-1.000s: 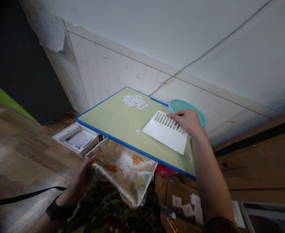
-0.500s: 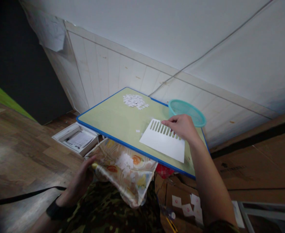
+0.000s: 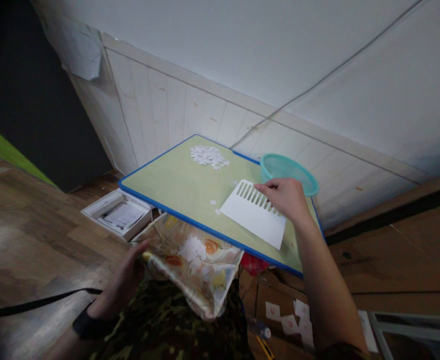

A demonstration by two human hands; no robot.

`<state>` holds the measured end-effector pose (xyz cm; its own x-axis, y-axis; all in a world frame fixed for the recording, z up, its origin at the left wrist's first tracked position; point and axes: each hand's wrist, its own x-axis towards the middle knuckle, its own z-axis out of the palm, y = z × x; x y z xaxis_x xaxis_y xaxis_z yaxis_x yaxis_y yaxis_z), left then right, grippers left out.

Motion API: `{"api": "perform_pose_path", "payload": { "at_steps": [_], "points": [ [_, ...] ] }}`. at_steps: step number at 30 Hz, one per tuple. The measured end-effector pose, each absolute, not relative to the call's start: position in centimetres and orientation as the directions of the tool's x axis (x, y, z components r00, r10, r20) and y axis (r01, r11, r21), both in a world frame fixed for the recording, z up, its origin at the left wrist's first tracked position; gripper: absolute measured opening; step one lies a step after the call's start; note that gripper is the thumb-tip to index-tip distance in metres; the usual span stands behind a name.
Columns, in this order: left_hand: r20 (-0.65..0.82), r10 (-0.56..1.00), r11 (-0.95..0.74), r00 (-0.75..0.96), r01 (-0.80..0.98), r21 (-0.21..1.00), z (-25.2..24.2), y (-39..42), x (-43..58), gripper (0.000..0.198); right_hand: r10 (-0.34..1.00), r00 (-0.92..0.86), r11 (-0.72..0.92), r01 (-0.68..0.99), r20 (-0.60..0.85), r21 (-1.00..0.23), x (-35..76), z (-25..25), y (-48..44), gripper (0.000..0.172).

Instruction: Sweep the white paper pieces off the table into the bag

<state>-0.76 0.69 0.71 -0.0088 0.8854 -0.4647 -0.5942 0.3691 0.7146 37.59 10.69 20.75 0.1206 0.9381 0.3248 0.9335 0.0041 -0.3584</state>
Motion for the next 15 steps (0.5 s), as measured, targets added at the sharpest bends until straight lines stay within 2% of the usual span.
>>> {"api": "perform_pose_path", "payload": {
  "at_steps": [5,10,15],
  "points": [
    [-0.475,0.880,0.371,-0.014,-0.603,0.706,0.1,0.9,-0.8,0.070,0.933,0.122,0.012,0.930,0.340,-0.366,37.0,21.7,10.3,0.046],
    [-0.477,0.879,0.378,-0.005,-0.604,0.702,0.5,0.8,-0.8,0.071,0.955,0.086,0.034,0.919,0.285,-0.392,35.9,21.5,9.7,0.049],
    [-0.488,0.872,0.384,-0.033,-0.572,0.725,1.0,0.7,-0.8,0.063,0.981,0.029,0.074,0.861,0.194,-0.504,34.8,21.8,8.9,0.053]
  ]
}}
